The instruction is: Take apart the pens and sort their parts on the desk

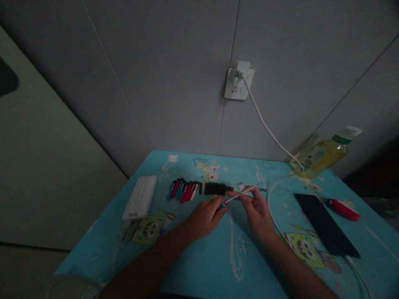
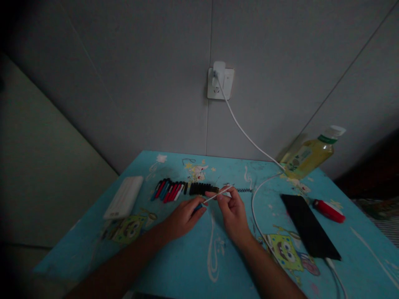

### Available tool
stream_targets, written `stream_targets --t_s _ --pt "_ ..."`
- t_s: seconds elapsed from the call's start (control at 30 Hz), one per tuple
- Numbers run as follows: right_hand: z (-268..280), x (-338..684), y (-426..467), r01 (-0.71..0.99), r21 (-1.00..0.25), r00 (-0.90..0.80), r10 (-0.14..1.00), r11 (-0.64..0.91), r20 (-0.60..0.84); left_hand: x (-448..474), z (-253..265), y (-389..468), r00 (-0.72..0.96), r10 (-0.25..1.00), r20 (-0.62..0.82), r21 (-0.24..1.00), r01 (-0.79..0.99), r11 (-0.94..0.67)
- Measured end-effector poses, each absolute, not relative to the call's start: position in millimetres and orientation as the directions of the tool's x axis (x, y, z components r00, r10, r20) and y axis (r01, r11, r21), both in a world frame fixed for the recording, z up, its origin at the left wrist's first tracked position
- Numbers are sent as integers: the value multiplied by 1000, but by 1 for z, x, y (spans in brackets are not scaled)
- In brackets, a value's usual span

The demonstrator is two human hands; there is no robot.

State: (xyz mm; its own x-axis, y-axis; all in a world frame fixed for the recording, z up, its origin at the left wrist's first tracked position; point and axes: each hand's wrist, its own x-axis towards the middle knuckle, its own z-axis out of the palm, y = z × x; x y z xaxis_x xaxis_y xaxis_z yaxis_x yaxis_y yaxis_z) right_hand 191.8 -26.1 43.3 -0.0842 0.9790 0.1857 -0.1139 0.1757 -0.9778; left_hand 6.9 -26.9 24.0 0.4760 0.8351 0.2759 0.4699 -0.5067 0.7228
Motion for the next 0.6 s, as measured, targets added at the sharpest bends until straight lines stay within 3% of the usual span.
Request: stream_targets --t_s 0.17,0.33,0.6 --pt "39 188 -29 -145 -978 -206 962 151 179 7 23 -28 492 820 291 741 427 -519" --pt "37 188 -25 70 -954 -265 928 291 263 8 24 -26 423 845 329 776 388 -496" --pt "30 196 -16 160 -943 -182 948 291 262 6 17 -20 341 886 316 701 545 -460"
